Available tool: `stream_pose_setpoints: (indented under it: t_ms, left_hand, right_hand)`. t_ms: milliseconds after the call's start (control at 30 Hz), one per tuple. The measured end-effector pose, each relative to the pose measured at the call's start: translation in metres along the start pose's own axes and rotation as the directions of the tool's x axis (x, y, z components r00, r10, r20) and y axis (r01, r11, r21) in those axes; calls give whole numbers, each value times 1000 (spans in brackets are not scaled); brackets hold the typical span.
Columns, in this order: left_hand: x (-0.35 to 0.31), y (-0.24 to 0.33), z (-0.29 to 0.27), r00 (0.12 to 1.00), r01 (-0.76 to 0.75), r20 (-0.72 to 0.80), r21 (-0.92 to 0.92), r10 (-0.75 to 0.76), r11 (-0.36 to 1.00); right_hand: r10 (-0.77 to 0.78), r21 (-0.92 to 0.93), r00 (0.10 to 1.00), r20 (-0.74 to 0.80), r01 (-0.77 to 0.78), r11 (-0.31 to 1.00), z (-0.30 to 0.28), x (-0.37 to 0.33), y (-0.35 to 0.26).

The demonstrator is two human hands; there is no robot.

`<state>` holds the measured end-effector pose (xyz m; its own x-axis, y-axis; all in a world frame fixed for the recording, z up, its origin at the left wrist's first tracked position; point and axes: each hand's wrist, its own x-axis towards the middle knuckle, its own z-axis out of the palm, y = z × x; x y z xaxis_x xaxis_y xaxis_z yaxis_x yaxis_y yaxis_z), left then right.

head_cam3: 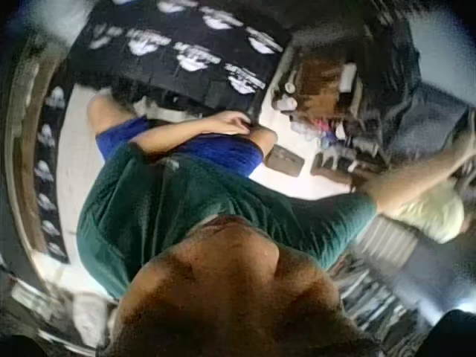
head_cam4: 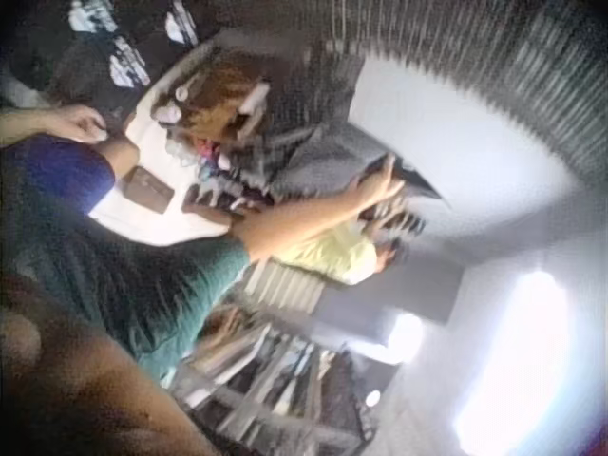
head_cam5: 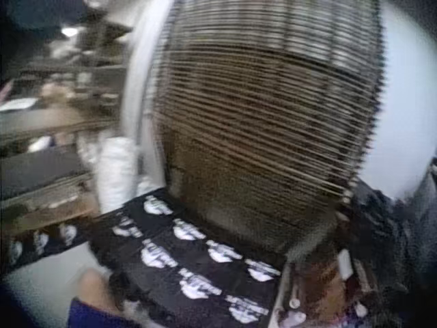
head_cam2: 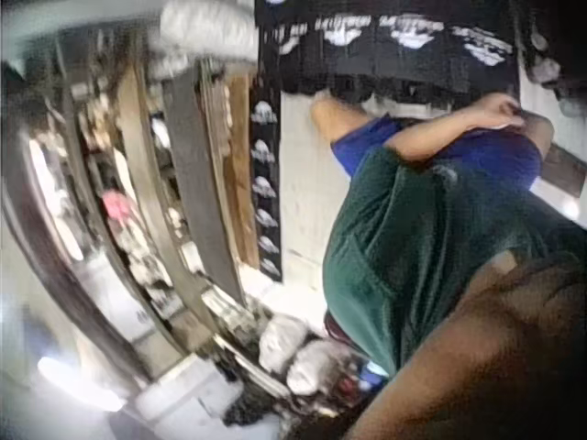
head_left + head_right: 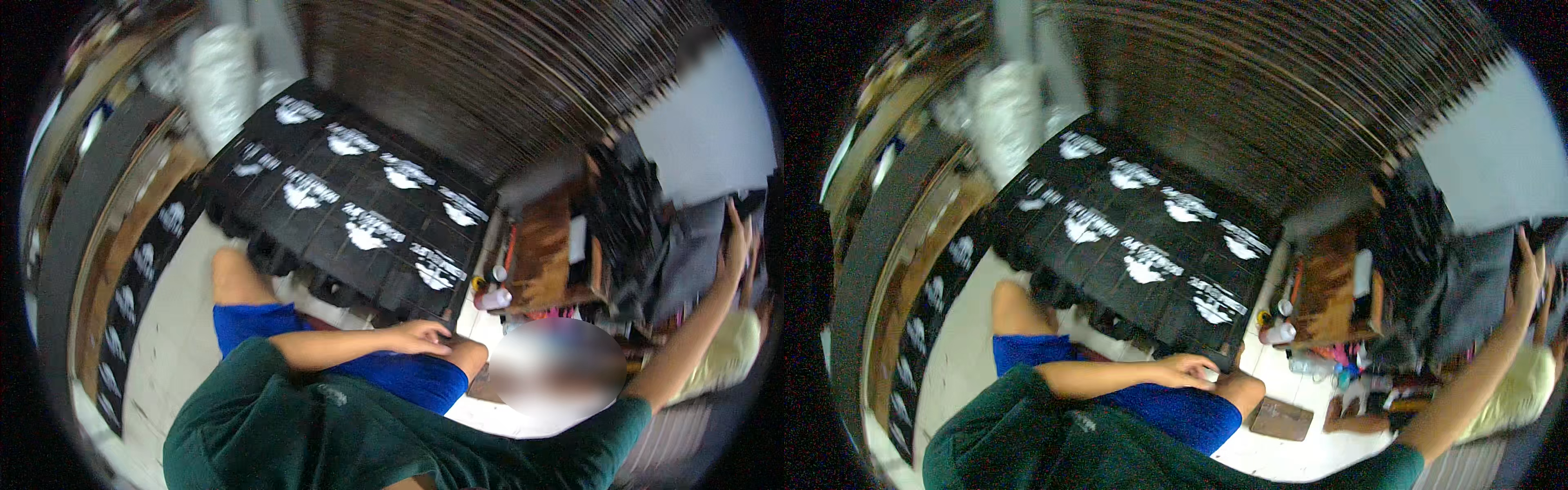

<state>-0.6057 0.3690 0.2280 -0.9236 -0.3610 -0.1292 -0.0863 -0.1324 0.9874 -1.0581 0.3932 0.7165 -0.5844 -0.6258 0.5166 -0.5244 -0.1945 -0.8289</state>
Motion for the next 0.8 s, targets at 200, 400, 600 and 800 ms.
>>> stream_pose_setpoints:
  t_ms: [200,400,600,800]
  left_hand:
    - [-46,19,8,929,274,315,-223,-197,935]
    - [-111,-16,-64,928,354,369,-816,-59,458]
    - [-213,-1,-190,952,-216,-210,-976,222,2]
    - [-350,-4,-360,618,-760,-691,-647,374,61]
  right_hand:
    - [-29,-74,992,122,38,997,204,-74,8]
    - [80,235,810,581,-260,936,475,-199,21]
    - [127,369,698,705,-514,774,721,-291,-6]
    - [-11,373,541,841,-563,737,846,-329,-41]
